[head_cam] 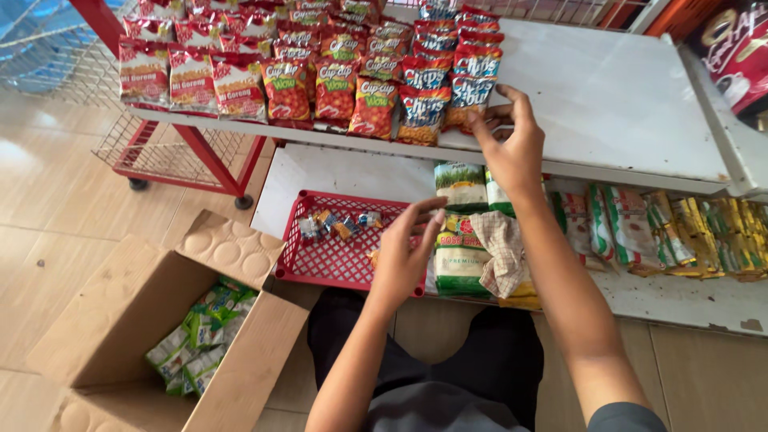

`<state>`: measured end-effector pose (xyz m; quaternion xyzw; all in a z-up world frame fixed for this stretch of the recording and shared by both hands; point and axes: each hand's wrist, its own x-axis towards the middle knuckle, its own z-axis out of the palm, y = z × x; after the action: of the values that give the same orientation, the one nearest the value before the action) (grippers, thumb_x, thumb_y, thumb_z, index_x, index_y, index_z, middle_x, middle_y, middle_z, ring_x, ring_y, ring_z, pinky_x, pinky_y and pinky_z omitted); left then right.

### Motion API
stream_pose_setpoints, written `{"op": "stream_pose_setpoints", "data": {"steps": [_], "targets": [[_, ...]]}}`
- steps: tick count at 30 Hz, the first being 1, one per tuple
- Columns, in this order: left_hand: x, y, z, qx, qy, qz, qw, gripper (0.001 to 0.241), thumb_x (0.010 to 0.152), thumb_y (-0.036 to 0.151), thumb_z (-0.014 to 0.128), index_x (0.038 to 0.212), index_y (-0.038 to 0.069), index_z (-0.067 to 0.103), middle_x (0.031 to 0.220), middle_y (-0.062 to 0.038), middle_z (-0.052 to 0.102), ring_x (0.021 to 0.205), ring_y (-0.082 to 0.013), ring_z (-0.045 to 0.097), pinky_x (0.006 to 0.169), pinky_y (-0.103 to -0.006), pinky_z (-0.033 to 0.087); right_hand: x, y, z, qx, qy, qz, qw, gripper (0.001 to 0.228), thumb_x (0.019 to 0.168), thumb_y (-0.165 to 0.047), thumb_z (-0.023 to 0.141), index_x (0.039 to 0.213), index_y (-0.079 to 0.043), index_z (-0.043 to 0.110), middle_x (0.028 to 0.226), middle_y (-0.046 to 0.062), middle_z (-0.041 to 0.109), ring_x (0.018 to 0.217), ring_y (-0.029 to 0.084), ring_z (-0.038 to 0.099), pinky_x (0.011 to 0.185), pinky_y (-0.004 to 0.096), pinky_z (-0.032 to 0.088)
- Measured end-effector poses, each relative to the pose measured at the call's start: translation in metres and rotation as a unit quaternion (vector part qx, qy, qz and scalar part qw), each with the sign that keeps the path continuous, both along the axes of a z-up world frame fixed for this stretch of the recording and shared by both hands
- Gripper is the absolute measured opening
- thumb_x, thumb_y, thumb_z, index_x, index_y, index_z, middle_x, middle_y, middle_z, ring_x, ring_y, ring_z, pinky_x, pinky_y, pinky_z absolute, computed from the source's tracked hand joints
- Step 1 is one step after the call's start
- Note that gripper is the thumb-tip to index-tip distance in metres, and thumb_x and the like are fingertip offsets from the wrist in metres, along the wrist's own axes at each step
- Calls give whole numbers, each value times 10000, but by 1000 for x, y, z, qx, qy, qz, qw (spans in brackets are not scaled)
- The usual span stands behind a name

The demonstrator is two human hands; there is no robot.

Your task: The person sits on the floor and restocks snack packets onto a low shelf. They take packets from a red basket and a cardboard box, then place them in neat rows on the shelf.

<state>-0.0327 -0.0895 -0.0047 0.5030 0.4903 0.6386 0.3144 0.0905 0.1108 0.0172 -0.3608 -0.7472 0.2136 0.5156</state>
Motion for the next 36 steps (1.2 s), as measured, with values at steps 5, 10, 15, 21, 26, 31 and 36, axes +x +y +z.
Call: {"op": "stream_pose_setpoints", "data": {"steps": [5, 10, 15, 21, 26, 31, 36], "targets": [[9, -3, -8, -34, 5, -23, 999, 311, 1026, 195, 625, 1283, 21, 650, 1157, -127, 753, 979, -177, 740, 844, -306, 581, -3, -13, 3, 9, -19, -11, 1000, 477, 1038, -197, 809, 1393, -1, 557, 973, 74, 730, 780, 114, 664, 703, 264, 555], [-1, -4, -39, -22, 38, -27, 999, 311, 1031, 184, 629, 1295, 19, 640, 1206, -147, 736, 1047, -218, 737, 885, -326, 573, 1, -32, 12, 155, -64, -20, 986, 442, 1119, -140, 768, 1445, -4, 501, 1184, 123, 652, 1120, 180, 642, 966, 310, 553], [-32, -30, -126, -128, 74, 51, 988, 321, 1002, 205, 644, 1269, 27, 659, 1222, -173, 721, 1170, -318, 690, 987, -393, 532, 11, -84, -26, 132, -51, 25, 990, 345, 1149, -42, 670, 1460, -8, 524, 1311, 145, 587, 1178, 179, 591, 976, 275, 541], [-57, -77, -228, -209, 132, 174, 953, 337, 980, 202, 671, 1269, 29, 661, 1404, -185, 628, 1424, -356, 487, 1131, -427, 426, -18, -128, -172, -129, -67, 146, 979, 346, 1055, -101, 673, 1367, -22, 550, 1247, 63, 639, 961, 116, 643, 855, 272, 540], [-71, -87, -263, -230, 144, 213, 938, 434, 986, 180, 652, 1394, 41, 599, 1557, -172, 491, 1521, -356, 349, 1189, -429, 365, -41, -136, -306, -263, -173, 161, 935, 580, 944, -137, 697, 1466, -45, 460, 1354, 107, 547, 1020, 190, 665, 842, 318, 579], [-85, -87, -270, -252, 188, 186, 931, 487, 996, 187, 660, 1451, 54, 554, 1616, -159, 417, 1552, -364, 260, 1227, -511, 270, -60, -110, -393, -98, -303, 166, 933, 699, 923, -199, 746, 1520, -33, 422, 1492, 248, 436, 1366, 420, 471, 1122, 491, 411], [-99, -88, -261, -258, 181, 185, 931, 502, 990, 209, 667, 1453, 58, 549, 1618, -177, 390, 1553, -382, 239, 1230, -522, 267, -92, -75, -421, -88, -404, 74, 908, 826, 910, -357, 812, 1558, -97, 372, 1483, 292, 413, 1322, 481, 438, 1095, 583, 341]]}}
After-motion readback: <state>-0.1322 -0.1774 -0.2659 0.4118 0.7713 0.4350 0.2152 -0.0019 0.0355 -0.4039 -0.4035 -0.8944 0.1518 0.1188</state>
